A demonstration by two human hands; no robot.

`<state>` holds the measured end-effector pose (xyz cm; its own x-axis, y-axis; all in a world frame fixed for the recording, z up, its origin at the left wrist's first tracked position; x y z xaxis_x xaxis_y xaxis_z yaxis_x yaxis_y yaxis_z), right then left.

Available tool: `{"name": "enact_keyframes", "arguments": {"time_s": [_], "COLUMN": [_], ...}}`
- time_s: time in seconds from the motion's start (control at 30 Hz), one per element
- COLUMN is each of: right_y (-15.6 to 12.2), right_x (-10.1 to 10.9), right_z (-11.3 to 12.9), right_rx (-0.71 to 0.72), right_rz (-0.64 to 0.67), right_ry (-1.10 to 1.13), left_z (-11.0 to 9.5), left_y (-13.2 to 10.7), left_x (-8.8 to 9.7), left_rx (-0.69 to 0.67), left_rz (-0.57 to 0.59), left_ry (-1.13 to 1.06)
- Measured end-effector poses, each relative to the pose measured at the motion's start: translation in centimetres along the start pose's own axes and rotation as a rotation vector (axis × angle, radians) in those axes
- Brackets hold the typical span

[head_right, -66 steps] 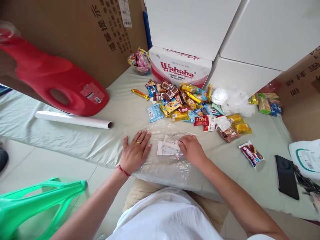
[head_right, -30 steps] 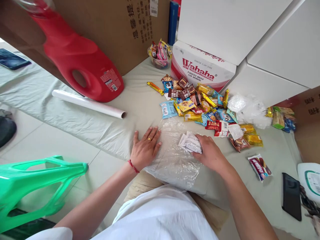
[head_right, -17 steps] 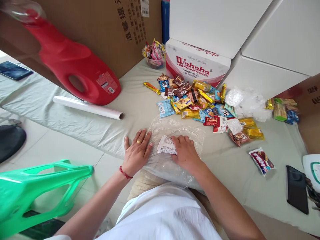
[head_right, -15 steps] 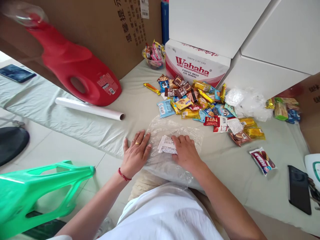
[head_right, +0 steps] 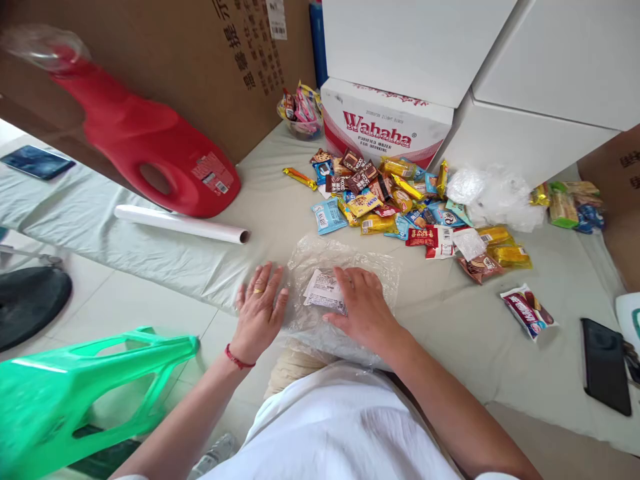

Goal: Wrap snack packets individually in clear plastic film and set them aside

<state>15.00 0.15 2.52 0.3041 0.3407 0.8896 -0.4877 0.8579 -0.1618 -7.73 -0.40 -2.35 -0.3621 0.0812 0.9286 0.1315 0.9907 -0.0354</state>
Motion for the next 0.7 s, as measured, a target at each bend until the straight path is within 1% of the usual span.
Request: {"name": "enact_keyframes", "arguments": {"time_s": [0.03, 0.07, 0.1, 0.13, 0.17, 0.2, 0.23, 0.27, 0.33, 0.37, 0.4, 0.47, 0.57, 0.63, 0.7], "right_y": [-1.4, -3.2, -5.0, -6.8, -8.4, -9.9, -11.0, -11.9, -12.7, -12.7, -12.5, -11.8, -11.0, -10.7, -10.6], "right_x": [0.7, 1.3, 1.7, 1.6, 1.2, 0.4, -0.5, -1.6, -3.7, -4.6, -5.4, -6.2, -5.9, -5.1, -3.9], "right_z": [-0.1, -0.2, -0.4, -0.5, -0.7, -1.0, -1.2, -1.5, -1.9, -2.1, -2.1, -2.2, -2.1, -2.1, -2.5], "right_rx": [0.066, 0.136, 0.201, 0.271, 0.337, 0.388, 0.422, 0.446, 0.466, 0.467, 0.461, 0.43, 0.379, 0.368, 0.336], "right_rz": [-0.084, -0.158, -0.21, -0.218, -0.183, -0.13, -0.071, -0.018, 0.049, 0.06, 0.053, -0.005, -0.11, -0.118, -0.094], "right_ry": [0.031, 0.056, 0.071, 0.072, 0.055, 0.02, -0.033, -0.093, -0.213, -0.259, -0.292, -0.317, -0.237, -0.082, 0.129], "left_z": [0.4, 0.8, 1.1, 1.4, 1.7, 2.1, 2.5, 3.0, 4.1, 4.5, 4.9, 5.2, 5.2, 5.2, 5.1], "left_y": [-0.6, -1.3, -2.1, -2.9, -3.7, -4.4, -5.0, -5.4, -5.5, -5.3, -5.0, -4.4, -3.5, -2.7, -1.7], "left_x": [0.7, 1.5, 2.1, 2.5, 2.7, 2.6, 2.4, 1.9, 1.0, 0.6, 0.2, -0.1, 0.0, 0.5, 1.3], "left_rx": [-0.051, -0.131, -0.242, -0.374, -0.517, -0.648, -0.748, -0.81, -0.841, -0.831, -0.815, -0.788, -0.754, -0.723, -0.692], "left_rz": [-0.069, -0.13, -0.169, -0.174, -0.144, -0.082, -0.003, 0.077, 0.193, 0.221, 0.231, 0.219, 0.204, 0.218, 0.245], "left_ry": [-0.007, -0.009, -0.005, 0.003, 0.015, 0.034, 0.06, 0.09, 0.151, 0.175, 0.193, 0.209, 0.213, 0.212, 0.213]}}
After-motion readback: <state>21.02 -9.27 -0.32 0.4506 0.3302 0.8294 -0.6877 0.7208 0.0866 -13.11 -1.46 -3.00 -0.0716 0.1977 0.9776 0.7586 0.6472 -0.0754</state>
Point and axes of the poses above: each hand's wrist, its own y-axis towards the middle knuckle, its own x-axis out of the back of the hand, z = x × y, the point moved 5 cm from there along y, towards the middle knuckle, and after that the axes turned 13 degrees about z, right-handed, at the moved point
